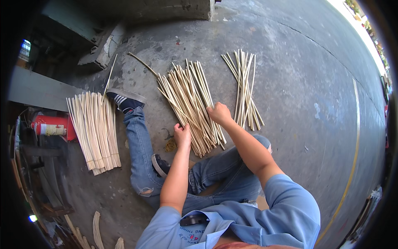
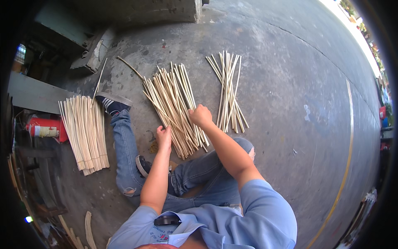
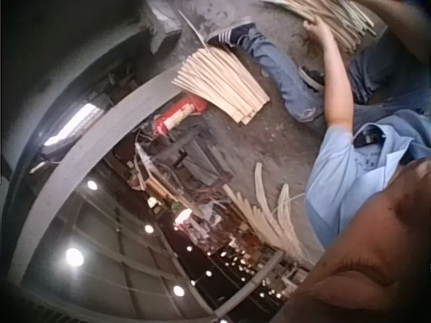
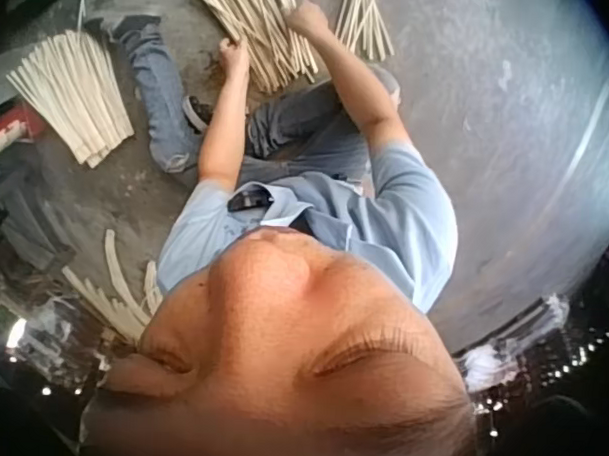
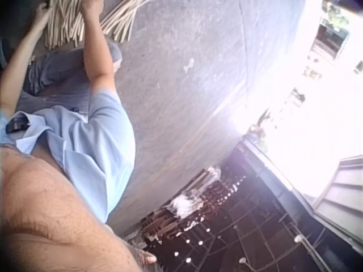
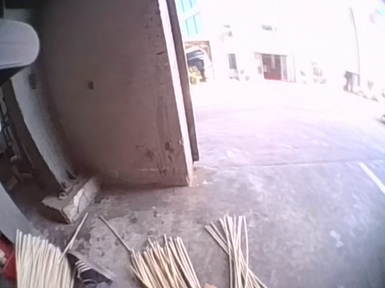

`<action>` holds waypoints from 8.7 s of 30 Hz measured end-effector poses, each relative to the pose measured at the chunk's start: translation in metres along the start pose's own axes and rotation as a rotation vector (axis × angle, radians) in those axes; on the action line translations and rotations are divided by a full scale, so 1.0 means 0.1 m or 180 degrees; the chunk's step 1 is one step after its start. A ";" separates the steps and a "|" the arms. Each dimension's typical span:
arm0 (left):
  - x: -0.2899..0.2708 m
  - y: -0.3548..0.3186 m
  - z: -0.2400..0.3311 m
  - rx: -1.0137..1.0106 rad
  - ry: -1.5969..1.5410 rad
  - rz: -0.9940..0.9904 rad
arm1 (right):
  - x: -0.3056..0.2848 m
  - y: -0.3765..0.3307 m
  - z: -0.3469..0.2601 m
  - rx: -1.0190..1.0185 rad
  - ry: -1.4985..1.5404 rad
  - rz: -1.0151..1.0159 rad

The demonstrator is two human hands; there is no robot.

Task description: The person sits on the floor and gathers thin wooden sticks into bundles. They align the sticks by hand, secure them with rubber bands, and place the finished bundles on the floor.

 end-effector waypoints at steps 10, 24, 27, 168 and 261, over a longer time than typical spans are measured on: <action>0.53 -0.17 0.16 -0.0405 -0.1155 -0.1247 | 0.46 -0.15 0.03 0.0384 0.1076 -0.0861; 0.67 -0.35 0.56 0.0880 -0.0832 -0.1273 | 0.48 -0.28 -0.08 -0.0092 0.3397 -0.1373; 0.69 -0.39 0.49 0.0269 -0.1243 -0.1325 | 0.53 -0.23 0.03 0.0147 0.2516 -0.1331; 0.19 -0.30 -0.28 -0.1066 -0.2204 -0.2518 | 0.71 -0.58 0.11 0.0892 0.3107 -0.1680; 0.20 -0.33 -0.25 -0.0955 -0.1800 -0.2410 | 0.76 -0.64 0.10 0.1245 0.3309 -0.1662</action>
Point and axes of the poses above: each hand's wrist, its own y-axis towards the middle knuckle, its own x-axis out of the palm, z = x × y, the point moved 6 cm from there along y, towards the middle knuckle
